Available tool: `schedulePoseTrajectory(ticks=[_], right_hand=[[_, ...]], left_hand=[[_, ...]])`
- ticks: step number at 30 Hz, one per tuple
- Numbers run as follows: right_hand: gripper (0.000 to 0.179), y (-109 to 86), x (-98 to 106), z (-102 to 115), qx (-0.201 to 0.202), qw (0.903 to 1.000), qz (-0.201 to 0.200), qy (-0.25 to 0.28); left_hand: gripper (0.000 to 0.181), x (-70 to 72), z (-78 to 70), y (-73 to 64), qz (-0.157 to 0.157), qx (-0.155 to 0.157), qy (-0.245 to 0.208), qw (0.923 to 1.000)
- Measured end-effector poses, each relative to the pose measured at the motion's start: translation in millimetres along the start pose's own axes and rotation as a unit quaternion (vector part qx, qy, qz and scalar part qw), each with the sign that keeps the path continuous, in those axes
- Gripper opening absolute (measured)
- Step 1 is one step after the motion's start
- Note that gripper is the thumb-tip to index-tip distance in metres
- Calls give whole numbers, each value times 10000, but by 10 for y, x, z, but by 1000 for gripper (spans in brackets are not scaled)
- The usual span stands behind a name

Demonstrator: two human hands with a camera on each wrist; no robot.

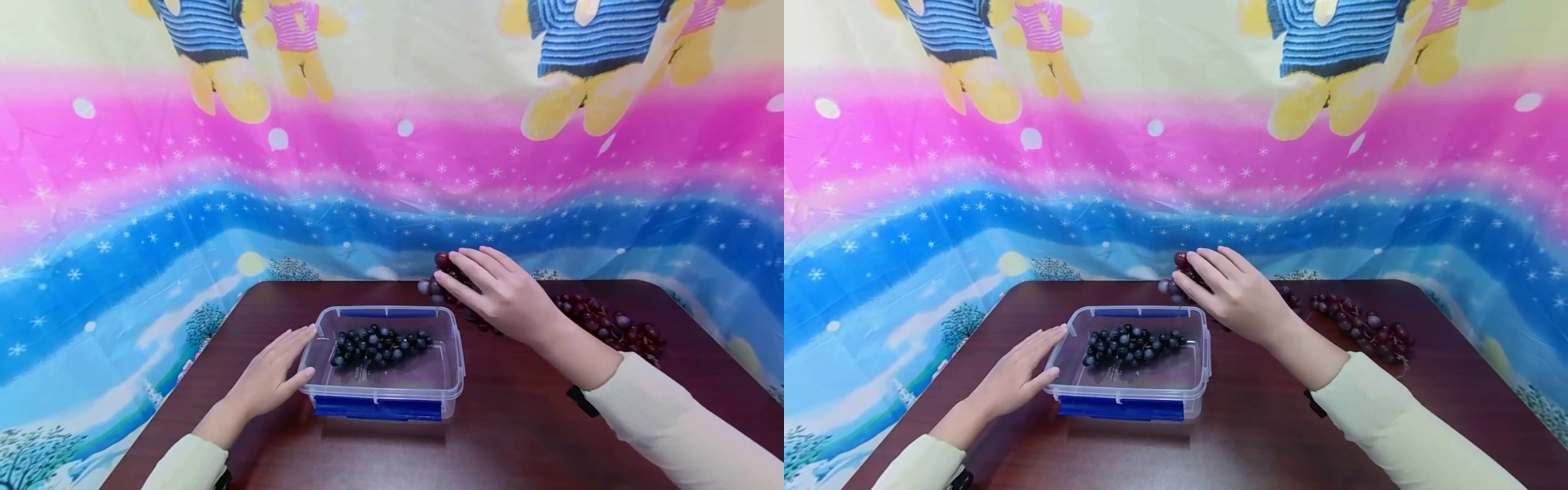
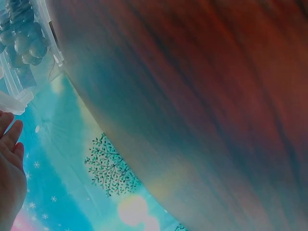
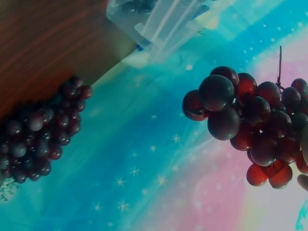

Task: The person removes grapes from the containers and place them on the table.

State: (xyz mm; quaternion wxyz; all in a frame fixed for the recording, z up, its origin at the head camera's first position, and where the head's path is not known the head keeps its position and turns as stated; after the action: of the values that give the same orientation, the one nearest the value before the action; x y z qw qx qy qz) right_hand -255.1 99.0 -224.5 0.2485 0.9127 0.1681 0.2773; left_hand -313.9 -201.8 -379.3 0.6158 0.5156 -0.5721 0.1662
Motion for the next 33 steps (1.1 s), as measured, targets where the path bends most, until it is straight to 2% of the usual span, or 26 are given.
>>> schedulePoseTrajectory(ticks=[11,25,33], right_hand=[[38,-251,173,-1,-284,9996,82,-52],[41,-505,369,89,-631,9979,120,81],[43,-637,380,203,-721,9969,292,104]], left_hand=[[65,28,-16,-16,-155,-232,-41,9996],[66,9,-13,-3,-130,-223,-12,9997],[66,8,-10,-4,-133,-219,-28,9997]])
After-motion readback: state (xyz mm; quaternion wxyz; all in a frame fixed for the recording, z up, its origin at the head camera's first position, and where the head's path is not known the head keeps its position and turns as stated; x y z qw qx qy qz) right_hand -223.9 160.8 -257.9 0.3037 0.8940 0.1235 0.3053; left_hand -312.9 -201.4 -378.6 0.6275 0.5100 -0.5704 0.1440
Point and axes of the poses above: each hand's wrist, its own y-axis towards the middle knuckle, its own x-axis out of the back of the hand, z = x × y, the point moved 9 cm from there along y, towards the middle knuckle, and after that the axes turned 9 degrees about x, right-handed, at the moved point
